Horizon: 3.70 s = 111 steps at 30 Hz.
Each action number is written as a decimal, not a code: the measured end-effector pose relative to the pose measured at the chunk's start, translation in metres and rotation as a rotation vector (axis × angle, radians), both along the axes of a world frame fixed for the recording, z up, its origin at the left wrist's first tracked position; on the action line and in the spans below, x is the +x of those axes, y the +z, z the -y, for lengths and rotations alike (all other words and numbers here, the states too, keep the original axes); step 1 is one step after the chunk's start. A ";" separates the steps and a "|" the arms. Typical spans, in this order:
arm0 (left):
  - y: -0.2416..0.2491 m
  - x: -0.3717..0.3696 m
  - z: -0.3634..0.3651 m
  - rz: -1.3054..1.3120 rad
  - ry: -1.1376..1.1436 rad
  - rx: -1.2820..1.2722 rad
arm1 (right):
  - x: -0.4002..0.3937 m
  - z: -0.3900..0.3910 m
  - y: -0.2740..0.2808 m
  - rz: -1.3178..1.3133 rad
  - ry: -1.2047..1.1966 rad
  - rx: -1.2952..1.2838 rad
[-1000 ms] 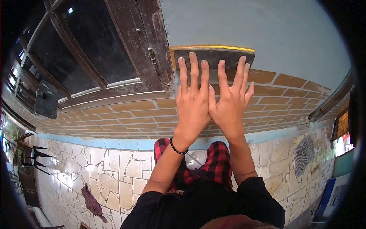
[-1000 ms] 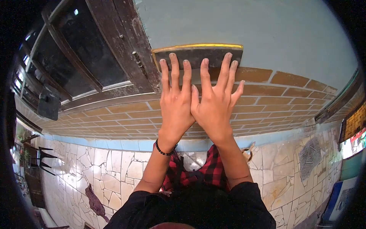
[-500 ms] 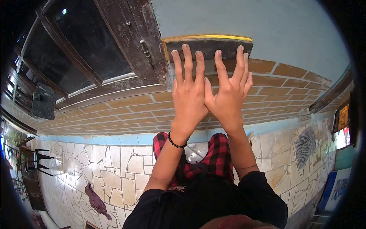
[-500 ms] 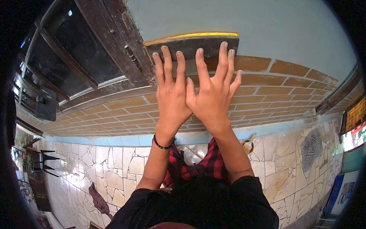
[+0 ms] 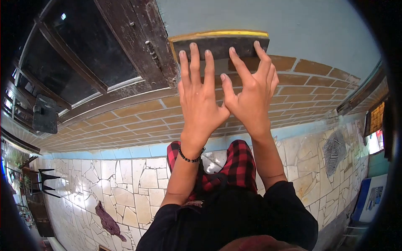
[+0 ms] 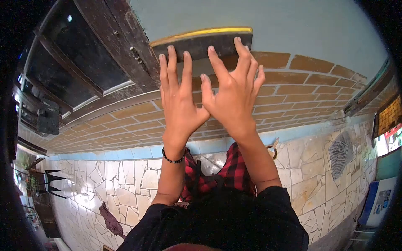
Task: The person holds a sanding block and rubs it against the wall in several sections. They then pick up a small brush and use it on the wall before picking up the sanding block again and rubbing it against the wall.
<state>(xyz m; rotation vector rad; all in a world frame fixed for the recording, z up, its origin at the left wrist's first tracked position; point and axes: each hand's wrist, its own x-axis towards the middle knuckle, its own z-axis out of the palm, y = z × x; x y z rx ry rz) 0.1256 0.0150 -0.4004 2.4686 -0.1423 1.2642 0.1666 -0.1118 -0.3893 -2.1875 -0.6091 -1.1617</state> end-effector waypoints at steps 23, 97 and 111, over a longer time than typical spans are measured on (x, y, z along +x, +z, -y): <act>-0.010 -0.005 0.001 -0.028 0.036 0.109 | -0.005 0.007 -0.013 -0.006 0.025 -0.102; -0.011 0.003 -0.004 0.041 -0.002 0.038 | -0.014 0.003 0.000 -0.101 -0.018 -0.058; -0.021 0.018 -0.005 0.060 0.008 0.059 | 0.004 -0.003 -0.012 -0.039 -0.004 -0.030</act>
